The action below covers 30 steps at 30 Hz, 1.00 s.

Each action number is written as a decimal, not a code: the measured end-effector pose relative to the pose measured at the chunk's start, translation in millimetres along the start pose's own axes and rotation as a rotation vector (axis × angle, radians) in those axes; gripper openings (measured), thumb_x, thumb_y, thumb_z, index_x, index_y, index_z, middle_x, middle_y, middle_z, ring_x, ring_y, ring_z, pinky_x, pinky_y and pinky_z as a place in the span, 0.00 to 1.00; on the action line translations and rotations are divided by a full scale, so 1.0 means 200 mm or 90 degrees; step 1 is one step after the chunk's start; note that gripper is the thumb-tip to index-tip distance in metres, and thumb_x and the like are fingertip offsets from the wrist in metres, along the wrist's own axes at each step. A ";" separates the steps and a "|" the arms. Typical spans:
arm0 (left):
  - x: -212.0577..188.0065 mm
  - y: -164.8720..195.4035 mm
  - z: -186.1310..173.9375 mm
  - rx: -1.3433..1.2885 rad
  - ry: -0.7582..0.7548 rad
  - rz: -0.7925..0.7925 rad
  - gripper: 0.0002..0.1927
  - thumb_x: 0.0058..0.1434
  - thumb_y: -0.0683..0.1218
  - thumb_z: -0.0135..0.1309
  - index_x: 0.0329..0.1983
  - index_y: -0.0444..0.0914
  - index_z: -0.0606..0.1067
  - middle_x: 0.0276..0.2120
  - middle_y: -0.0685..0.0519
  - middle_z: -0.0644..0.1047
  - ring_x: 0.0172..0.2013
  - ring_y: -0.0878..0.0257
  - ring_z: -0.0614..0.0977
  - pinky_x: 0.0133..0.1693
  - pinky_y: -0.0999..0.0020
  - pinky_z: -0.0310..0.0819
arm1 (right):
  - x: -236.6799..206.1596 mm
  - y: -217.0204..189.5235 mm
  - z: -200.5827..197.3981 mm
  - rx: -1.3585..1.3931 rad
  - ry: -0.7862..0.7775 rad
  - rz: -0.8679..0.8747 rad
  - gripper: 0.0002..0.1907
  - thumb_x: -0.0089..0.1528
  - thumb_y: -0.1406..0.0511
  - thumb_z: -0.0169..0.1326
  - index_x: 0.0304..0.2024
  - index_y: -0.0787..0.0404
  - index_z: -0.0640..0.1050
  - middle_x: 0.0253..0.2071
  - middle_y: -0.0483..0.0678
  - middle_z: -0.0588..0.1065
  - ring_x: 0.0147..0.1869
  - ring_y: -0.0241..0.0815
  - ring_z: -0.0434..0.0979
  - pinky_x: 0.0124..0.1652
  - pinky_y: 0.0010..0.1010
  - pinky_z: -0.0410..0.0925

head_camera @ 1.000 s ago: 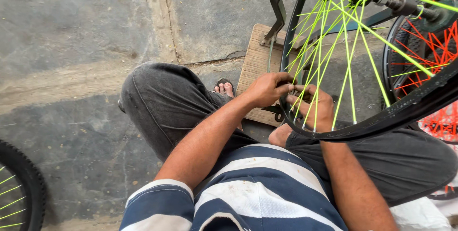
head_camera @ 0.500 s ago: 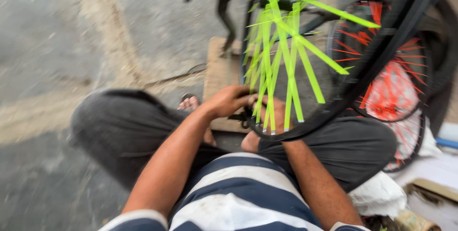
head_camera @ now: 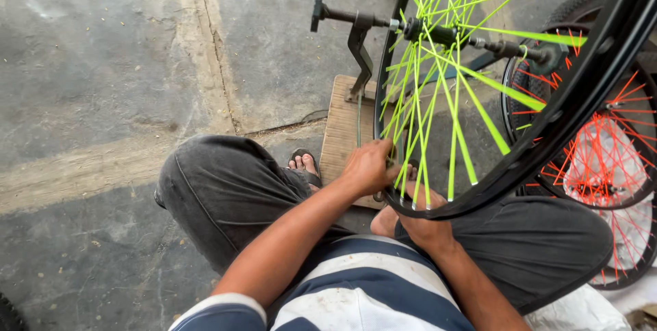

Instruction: The person sits on the floor in front of a bicycle wheel mounted in a truing stand and uses a spoke wrench to tighten spokes at the rim, working around the wheel and spinning it to check alignment. At the end they reach toward a supply area beside them while holding the wrench.

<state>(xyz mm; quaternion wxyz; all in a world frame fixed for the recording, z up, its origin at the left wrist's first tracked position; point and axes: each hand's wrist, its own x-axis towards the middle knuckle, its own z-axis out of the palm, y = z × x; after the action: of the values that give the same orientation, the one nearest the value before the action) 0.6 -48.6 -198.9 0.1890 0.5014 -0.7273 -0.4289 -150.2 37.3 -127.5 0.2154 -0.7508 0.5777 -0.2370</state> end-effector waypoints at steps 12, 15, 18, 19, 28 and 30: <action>-0.10 0.07 -0.15 -0.355 -0.219 0.051 0.22 0.60 0.56 0.64 0.45 0.34 0.79 0.34 0.45 0.81 0.37 0.54 0.83 0.39 0.59 0.76 | -0.07 -0.07 -0.26 0.121 -0.060 0.165 0.12 0.54 0.67 0.67 0.39 0.64 0.83 0.31 0.47 0.82 0.34 0.35 0.83 0.37 0.28 0.73; -0.12 0.16 -0.10 -0.060 -0.056 -0.040 0.26 0.56 0.62 0.64 0.40 0.35 0.79 0.31 0.41 0.81 0.35 0.43 0.82 0.37 0.50 0.73 | 0.00 0.09 -0.20 0.285 -0.170 0.358 0.09 0.59 0.70 0.62 0.43 0.64 0.83 0.36 0.48 0.82 0.39 0.37 0.79 0.39 0.29 0.72; -0.13 0.16 -0.09 -0.013 0.001 -0.013 0.25 0.58 0.63 0.61 0.39 0.36 0.78 0.31 0.41 0.81 0.36 0.41 0.82 0.38 0.47 0.72 | 0.04 0.17 -0.12 0.435 -0.103 0.262 0.19 0.56 0.70 0.63 0.49 0.63 0.74 0.42 0.44 0.79 0.48 0.34 0.80 0.47 0.27 0.73; -0.12 0.14 -0.09 -0.017 0.009 0.016 0.24 0.60 0.62 0.59 0.39 0.36 0.78 0.31 0.41 0.81 0.36 0.41 0.82 0.38 0.47 0.72 | 0.06 0.18 -0.10 0.456 -0.122 0.280 0.19 0.57 0.70 0.62 0.50 0.64 0.74 0.42 0.45 0.79 0.47 0.34 0.80 0.46 0.27 0.74; 0.01 -0.06 -0.09 -0.224 0.098 -0.007 0.17 0.64 0.53 0.55 0.51 0.39 0.79 0.38 0.43 0.83 0.40 0.45 0.84 0.42 0.54 0.76 | 0.11 0.19 -0.09 0.513 -0.086 0.316 0.16 0.58 0.75 0.61 0.49 0.68 0.77 0.42 0.50 0.81 0.46 0.38 0.82 0.46 0.29 0.76; 0.01 -0.06 -0.06 -0.244 0.084 -0.035 0.15 0.64 0.51 0.55 0.49 0.39 0.79 0.37 0.43 0.83 0.40 0.47 0.85 0.42 0.55 0.77 | 0.11 0.26 -0.07 0.529 -0.017 0.357 0.17 0.58 0.76 0.58 0.50 0.68 0.77 0.44 0.50 0.82 0.48 0.38 0.84 0.49 0.29 0.78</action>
<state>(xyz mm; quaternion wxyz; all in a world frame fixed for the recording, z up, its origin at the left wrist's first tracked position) 14.8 -57.8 -201.2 0.3162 0.5030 -0.6045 -0.5306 -192.5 2.2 -145.2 0.5592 -0.4205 0.6109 -0.3705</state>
